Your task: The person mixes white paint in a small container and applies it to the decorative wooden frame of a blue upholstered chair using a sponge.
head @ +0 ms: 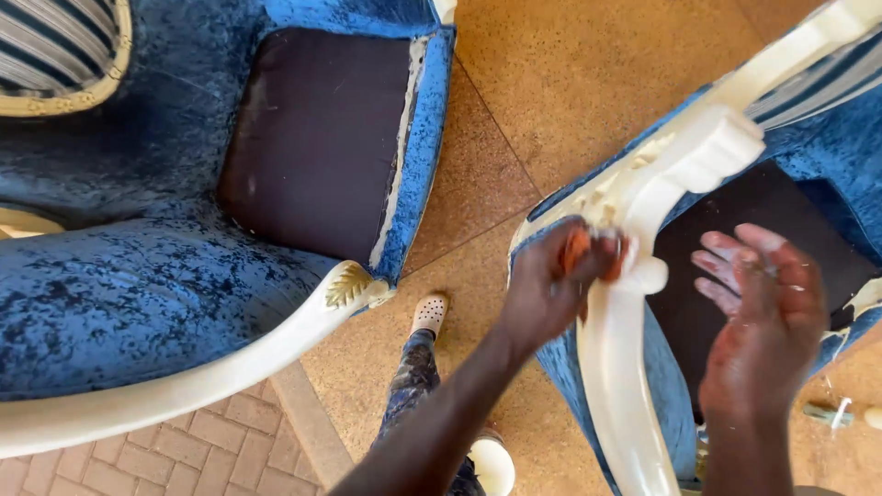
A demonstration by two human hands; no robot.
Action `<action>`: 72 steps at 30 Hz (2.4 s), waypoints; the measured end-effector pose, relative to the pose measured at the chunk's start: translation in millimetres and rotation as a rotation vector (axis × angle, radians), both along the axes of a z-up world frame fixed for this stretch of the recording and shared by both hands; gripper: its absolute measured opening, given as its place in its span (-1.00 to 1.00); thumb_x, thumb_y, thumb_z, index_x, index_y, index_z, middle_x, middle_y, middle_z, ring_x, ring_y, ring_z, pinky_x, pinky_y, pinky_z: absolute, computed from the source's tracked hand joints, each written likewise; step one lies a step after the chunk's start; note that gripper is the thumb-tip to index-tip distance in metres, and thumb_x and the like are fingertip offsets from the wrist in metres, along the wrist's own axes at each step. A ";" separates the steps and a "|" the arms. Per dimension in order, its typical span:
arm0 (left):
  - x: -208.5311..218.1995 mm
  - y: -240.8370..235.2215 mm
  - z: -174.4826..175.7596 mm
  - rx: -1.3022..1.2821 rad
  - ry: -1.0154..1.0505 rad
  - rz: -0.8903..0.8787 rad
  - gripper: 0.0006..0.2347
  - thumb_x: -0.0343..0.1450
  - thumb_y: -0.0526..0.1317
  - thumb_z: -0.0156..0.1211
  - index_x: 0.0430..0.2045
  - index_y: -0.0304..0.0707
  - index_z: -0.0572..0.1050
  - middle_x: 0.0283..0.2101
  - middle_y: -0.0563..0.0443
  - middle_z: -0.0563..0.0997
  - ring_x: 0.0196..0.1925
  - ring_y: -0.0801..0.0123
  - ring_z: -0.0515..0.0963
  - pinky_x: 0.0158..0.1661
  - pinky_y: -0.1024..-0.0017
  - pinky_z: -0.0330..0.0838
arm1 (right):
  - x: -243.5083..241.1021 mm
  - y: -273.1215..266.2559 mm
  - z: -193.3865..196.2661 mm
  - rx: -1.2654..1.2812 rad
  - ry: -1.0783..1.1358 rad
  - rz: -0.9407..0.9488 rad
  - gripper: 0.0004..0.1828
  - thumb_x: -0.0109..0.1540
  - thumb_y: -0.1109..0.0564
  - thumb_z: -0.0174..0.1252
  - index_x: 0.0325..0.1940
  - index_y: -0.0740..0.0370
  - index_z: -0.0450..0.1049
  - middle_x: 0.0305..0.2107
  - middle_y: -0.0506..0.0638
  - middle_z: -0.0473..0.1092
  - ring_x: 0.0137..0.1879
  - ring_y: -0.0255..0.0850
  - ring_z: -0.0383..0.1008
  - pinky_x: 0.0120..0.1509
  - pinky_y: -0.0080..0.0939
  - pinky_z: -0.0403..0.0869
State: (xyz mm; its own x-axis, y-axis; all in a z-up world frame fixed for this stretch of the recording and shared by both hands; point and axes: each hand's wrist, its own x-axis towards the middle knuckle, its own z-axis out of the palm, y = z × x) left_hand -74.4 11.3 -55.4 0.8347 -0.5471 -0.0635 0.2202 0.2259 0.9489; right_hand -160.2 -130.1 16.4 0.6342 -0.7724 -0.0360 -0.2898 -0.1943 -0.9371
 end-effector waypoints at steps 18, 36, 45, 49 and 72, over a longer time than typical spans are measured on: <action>3.7 -13.0 -29.2 -0.052 -0.073 0.108 -0.86 0.50 -0.27 0.08 -0.20 -0.41 0.49 -0.27 -0.12 0.55 -0.35 0.27 0.49 -0.29 0.34 0.44 | 27.6 25.9 10.1 -0.198 0.118 0.037 -0.69 0.53 0.35 -0.18 0.37 0.48 0.20 0.12 0.35 0.37 0.24 0.11 0.47 0.35 0.05 0.43; -167.5 22.0 -92.9 -0.312 0.591 -0.040 -0.96 0.43 -0.43 0.18 -0.31 -0.43 0.48 -0.20 -0.20 0.63 -0.25 0.36 0.66 -0.17 0.54 0.59 | 10.6 25.7 13.3 -0.220 0.179 0.038 -0.66 0.52 0.37 -0.22 0.39 0.52 0.17 0.14 0.46 0.34 0.26 0.22 0.45 0.37 0.16 0.40; 6.3 -20.1 -64.9 -0.140 0.032 0.136 -0.75 0.50 -0.07 0.08 -0.22 -0.34 0.45 -0.43 0.00 0.49 -0.56 0.44 0.38 -0.53 0.44 0.31 | -20.7 59.4 19.6 -0.228 0.181 0.094 -0.64 0.52 0.31 -0.30 0.39 0.54 0.12 0.14 0.47 0.32 0.25 0.22 0.41 0.34 0.14 0.35; 34.2 -11.7 -72.4 -0.479 0.372 0.059 -0.80 0.55 -0.25 0.10 0.04 -0.26 0.42 -0.43 0.07 0.51 -0.63 0.58 0.33 -0.69 0.55 0.22 | -82.1 65.2 -30.5 -0.159 -0.056 0.086 -0.77 0.59 0.24 -0.08 -0.14 0.32 0.36 -0.01 0.16 0.46 0.05 -0.16 0.47 0.25 -0.23 0.46; -15.8 7.2 -74.1 -0.844 0.885 0.134 -0.92 0.47 -0.27 0.30 -0.35 -0.28 0.57 -0.58 -0.17 0.53 -0.71 0.31 0.40 -0.64 0.42 0.29 | -31.6 96.0 -187.1 -1.519 0.322 0.468 -0.52 0.28 -0.01 -0.02 0.12 0.38 0.51 0.02 0.34 0.43 0.18 0.22 0.48 0.68 0.32 0.01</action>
